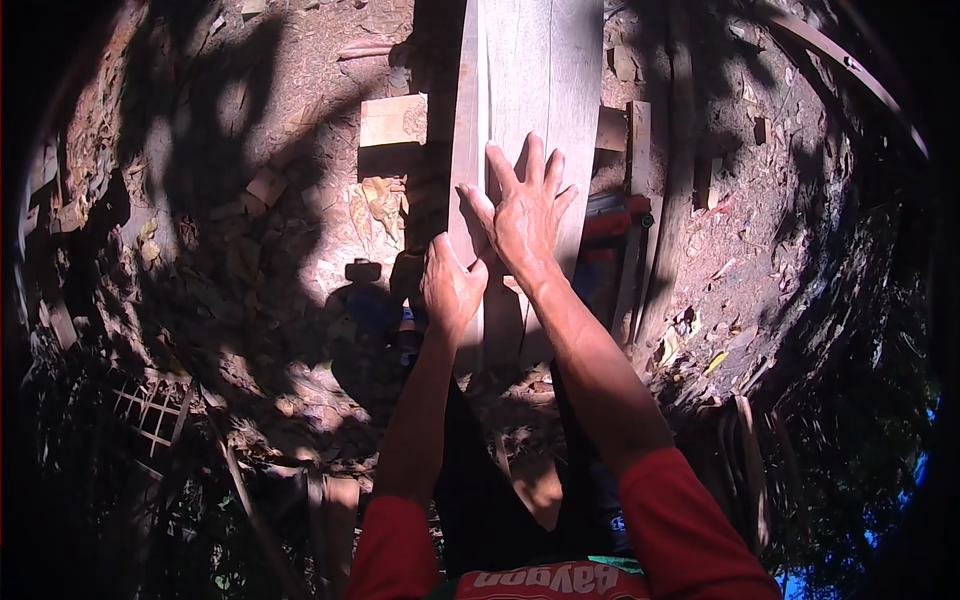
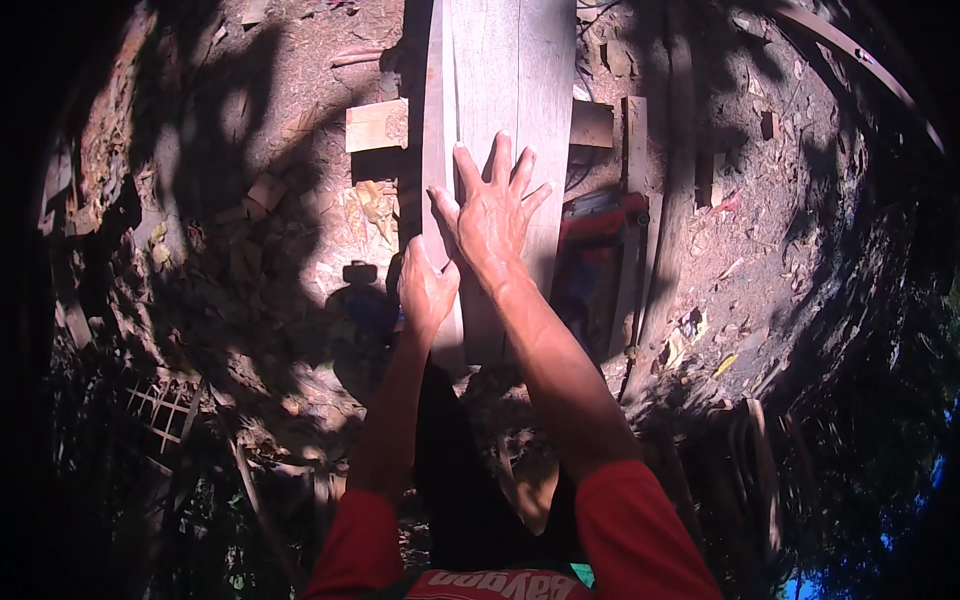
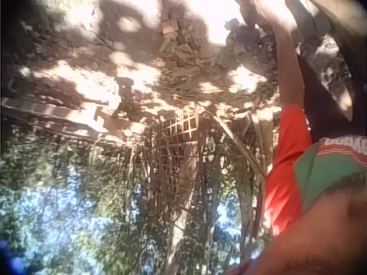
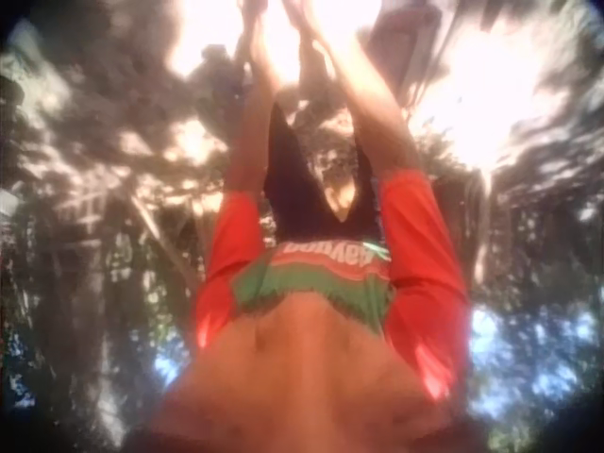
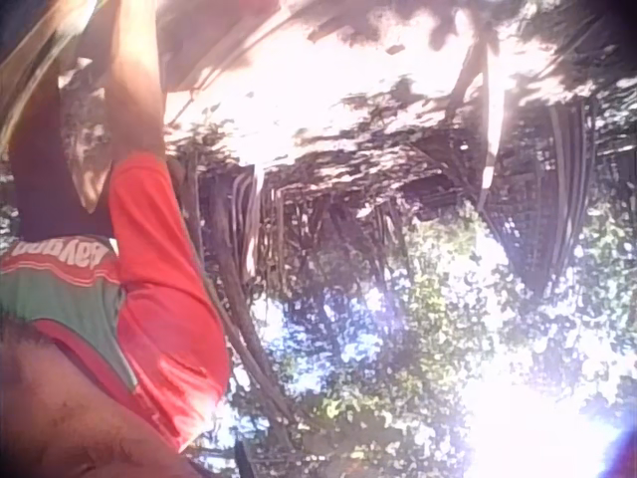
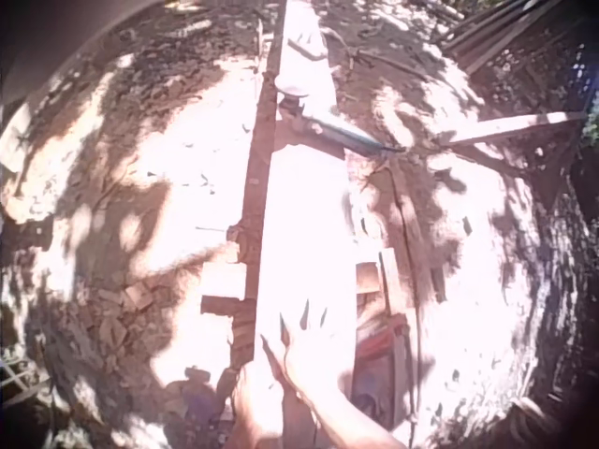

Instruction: The person uses a handheld grinder to sand a large wooden beam and then marks the surface with a pencil.

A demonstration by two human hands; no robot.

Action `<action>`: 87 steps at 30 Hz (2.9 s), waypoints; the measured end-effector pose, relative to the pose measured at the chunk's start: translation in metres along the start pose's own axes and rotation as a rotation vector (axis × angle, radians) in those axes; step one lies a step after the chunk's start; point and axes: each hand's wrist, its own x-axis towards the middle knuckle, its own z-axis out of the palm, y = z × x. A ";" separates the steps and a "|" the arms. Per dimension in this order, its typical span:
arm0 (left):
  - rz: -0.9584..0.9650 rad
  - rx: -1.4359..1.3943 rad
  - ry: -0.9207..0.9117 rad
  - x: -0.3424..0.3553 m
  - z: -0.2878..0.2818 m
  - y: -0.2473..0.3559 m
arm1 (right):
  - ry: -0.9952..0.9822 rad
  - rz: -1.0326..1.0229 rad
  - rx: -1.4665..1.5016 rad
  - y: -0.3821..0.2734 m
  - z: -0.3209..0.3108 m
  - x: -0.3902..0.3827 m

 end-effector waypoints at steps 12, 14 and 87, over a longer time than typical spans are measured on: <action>0.000 -0.002 -0.005 -0.002 -0.001 0.004 | -0.017 0.018 0.001 0.003 0.000 -0.002; 0.010 -0.012 0.004 -0.003 -0.002 0.004 | -0.012 0.012 -0.005 0.002 0.001 -0.002; 0.121 -0.529 0.197 0.189 0.008 0.083 | 0.168 0.336 0.467 0.093 -0.021 0.122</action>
